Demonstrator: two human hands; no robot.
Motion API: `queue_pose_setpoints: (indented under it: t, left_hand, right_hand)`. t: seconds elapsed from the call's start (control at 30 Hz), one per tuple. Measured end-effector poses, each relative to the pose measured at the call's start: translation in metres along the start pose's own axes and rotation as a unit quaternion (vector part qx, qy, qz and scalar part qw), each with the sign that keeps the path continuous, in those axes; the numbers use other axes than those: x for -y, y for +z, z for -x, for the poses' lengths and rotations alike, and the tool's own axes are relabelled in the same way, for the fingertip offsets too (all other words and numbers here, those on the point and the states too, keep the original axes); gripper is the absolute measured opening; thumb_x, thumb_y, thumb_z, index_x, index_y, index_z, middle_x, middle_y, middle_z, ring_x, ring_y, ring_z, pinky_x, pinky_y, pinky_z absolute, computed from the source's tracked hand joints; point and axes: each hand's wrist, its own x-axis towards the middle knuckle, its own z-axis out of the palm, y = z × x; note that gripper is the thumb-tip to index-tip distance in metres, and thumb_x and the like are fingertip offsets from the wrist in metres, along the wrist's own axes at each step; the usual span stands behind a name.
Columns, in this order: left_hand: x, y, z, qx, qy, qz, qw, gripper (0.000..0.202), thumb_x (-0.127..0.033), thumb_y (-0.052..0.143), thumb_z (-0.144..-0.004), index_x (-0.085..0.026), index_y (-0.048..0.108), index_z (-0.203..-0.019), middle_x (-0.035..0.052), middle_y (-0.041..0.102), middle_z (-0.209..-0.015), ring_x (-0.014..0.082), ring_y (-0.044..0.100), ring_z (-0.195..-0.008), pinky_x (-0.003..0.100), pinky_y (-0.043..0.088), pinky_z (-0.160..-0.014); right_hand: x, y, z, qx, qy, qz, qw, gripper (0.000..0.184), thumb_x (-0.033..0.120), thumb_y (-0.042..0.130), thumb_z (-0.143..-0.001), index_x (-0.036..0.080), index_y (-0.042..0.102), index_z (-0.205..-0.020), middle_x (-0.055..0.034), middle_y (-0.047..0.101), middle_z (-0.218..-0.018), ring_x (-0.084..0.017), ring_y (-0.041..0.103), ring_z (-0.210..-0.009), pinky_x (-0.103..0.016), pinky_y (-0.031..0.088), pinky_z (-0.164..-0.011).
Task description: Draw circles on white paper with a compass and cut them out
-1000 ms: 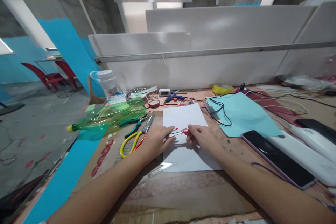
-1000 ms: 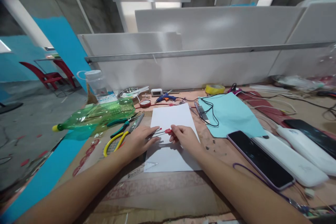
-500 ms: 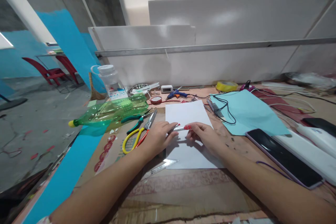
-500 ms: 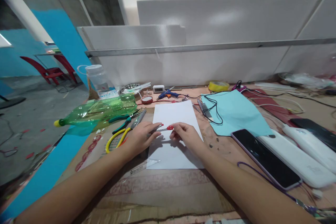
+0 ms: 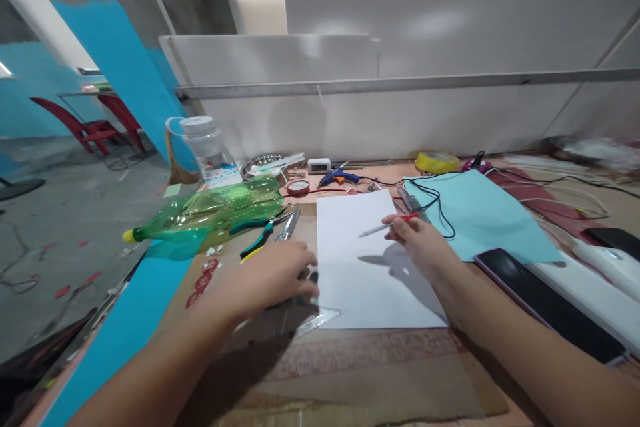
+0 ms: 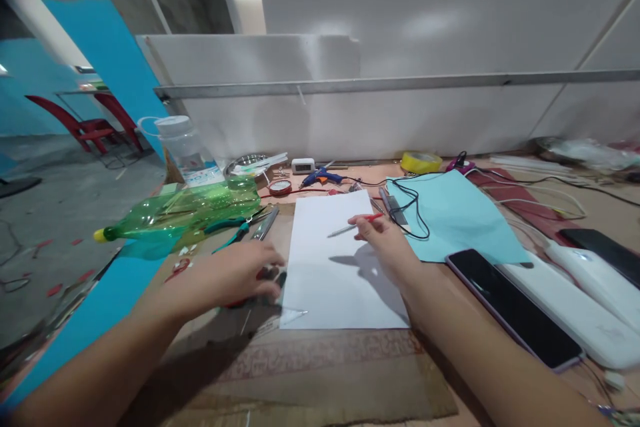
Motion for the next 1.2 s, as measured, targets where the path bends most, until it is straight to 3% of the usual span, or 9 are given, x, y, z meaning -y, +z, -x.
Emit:
queue_pose_setpoints:
  t: [0.1, 0.17, 0.27, 0.33, 0.47, 0.67, 0.77, 0.93, 1.2]
  left_hand:
    - [-0.016, 0.0, 0.012, 0.116, -0.036, -0.039, 0.992, 0.058, -0.06, 0.087, -0.063, -0.021, 0.073, -0.103, 0.0077, 0.071, -0.106, 0.0295, 0.067, -0.095, 0.034, 0.049, -0.076]
    - [-0.032, 0.004, 0.012, 0.151, -0.052, -0.106, 0.981, 0.059, -0.047, 0.092, -0.062, -0.015, 0.071, -0.107, 0.0143, 0.07, -0.112, 0.0334, 0.065, -0.106, 0.038, 0.049, -0.087]
    - [-0.047, 0.007, 0.005, 0.159, -0.021, -0.123, 0.979, 0.045, -0.037, 0.091, -0.066, -0.013, 0.074, -0.099, 0.0171, 0.07, -0.11, 0.0359, 0.064, -0.108, 0.043, 0.047, -0.094]
    - [-0.049, 0.007, 0.002, 0.156, -0.011, -0.095, 0.983, 0.036, -0.032, 0.092, -0.064, -0.014, 0.074, -0.09, 0.0163, 0.072, -0.105, 0.0362, 0.065, -0.104, 0.043, 0.047, -0.091]
    - [-0.04, 0.012, 0.006, 0.147, -0.023, -0.075, 0.986, 0.029, -0.023, 0.086, -0.066, -0.015, 0.074, -0.092, 0.0167, 0.074, -0.097, 0.0372, 0.067, -0.096, 0.041, 0.047, -0.081]
    - [-0.022, 0.012, 0.012, 0.15, -0.048, 0.097, 0.983, 0.024, -0.018, 0.059, -0.078, -0.032, 0.071, -0.093, 0.0005, 0.075, -0.092, 0.0252, 0.068, -0.081, 0.03, 0.038, -0.062]
    - [-0.017, 0.0, 0.002, 0.122, -0.057, 0.137, 0.981, 0.021, -0.031, 0.049, -0.092, -0.028, 0.07, -0.088, 0.001, 0.075, -0.094, 0.0234, 0.067, -0.083, 0.03, 0.04, -0.068]
    - [-0.009, 0.0, -0.021, 0.03, -0.099, 0.205, 0.973, 0.039, -0.048, 0.038, -0.099, -0.023, 0.062, -0.081, 0.0039, 0.07, -0.089, 0.0238, 0.063, -0.084, 0.032, 0.043, -0.073]
    - [0.0, 0.018, -0.031, -0.063, -0.137, 0.278, 0.949, 0.037, -0.048, 0.04, -0.097, -0.022, 0.055, -0.074, -0.0011, 0.058, -0.067, 0.0202, 0.055, -0.065, 0.03, 0.037, -0.06]
  right_hand:
    - [0.005, -0.013, -0.009, -0.039, 0.005, -0.035, 0.999, 0.058, 0.078, 0.073, -0.069, 0.021, 0.062, -0.071, -0.0013, 0.064, -0.081, -0.016, 0.063, -0.074, -0.031, 0.055, -0.073]
    - [0.009, -0.015, -0.009, -0.056, 0.022, -0.068, 0.996, 0.059, 0.08, 0.069, -0.071, 0.023, 0.055, -0.073, 0.0013, 0.061, -0.078, -0.013, 0.06, -0.064, -0.029, 0.054, -0.062]
    - [0.016, -0.015, -0.006, -0.049, 0.056, -0.079, 0.994, 0.052, 0.074, 0.067, -0.076, 0.024, 0.054, -0.082, 0.0051, 0.055, -0.067, -0.008, 0.044, -0.045, -0.023, 0.037, -0.042]
    - [0.019, -0.015, -0.005, -0.028, 0.07, -0.059, 0.995, 0.046, 0.067, 0.066, -0.08, 0.024, 0.056, -0.089, 0.0053, 0.053, -0.066, -0.007, 0.038, -0.042, -0.022, 0.029, -0.039]
    - [0.022, -0.022, -0.01, -0.005, 0.077, 0.003, 0.997, 0.042, 0.059, 0.06, -0.084, 0.023, 0.06, -0.103, 0.0023, 0.056, -0.074, -0.009, 0.041, -0.047, -0.024, 0.03, -0.041]
    - [0.008, -0.049, -0.025, -0.033, 0.052, 0.204, 0.977, 0.037, 0.047, 0.069, -0.08, 0.02, 0.07, -0.106, -0.0074, 0.07, -0.088, -0.019, 0.059, -0.07, -0.029, 0.043, -0.06]
    - [-0.006, -0.054, -0.028, -0.052, 0.035, 0.296, 0.953, 0.036, 0.037, 0.077, -0.075, 0.02, 0.073, -0.106, -0.012, 0.073, -0.105, -0.028, 0.064, -0.093, -0.033, 0.046, -0.077]
    - [-0.02, -0.046, -0.03, -0.038, 0.006, 0.346, 0.937, 0.055, 0.022, 0.072, -0.076, 0.022, 0.065, -0.13, -0.0082, 0.074, -0.108, -0.025, 0.067, -0.091, -0.037, 0.049, -0.086]
    - [-0.03, -0.044, -0.04, -0.009, -0.01, 0.342, 0.939, 0.061, 0.03, 0.072, -0.079, 0.021, 0.06, -0.138, -0.0115, 0.074, -0.12, -0.028, 0.07, -0.104, -0.041, 0.054, -0.09]
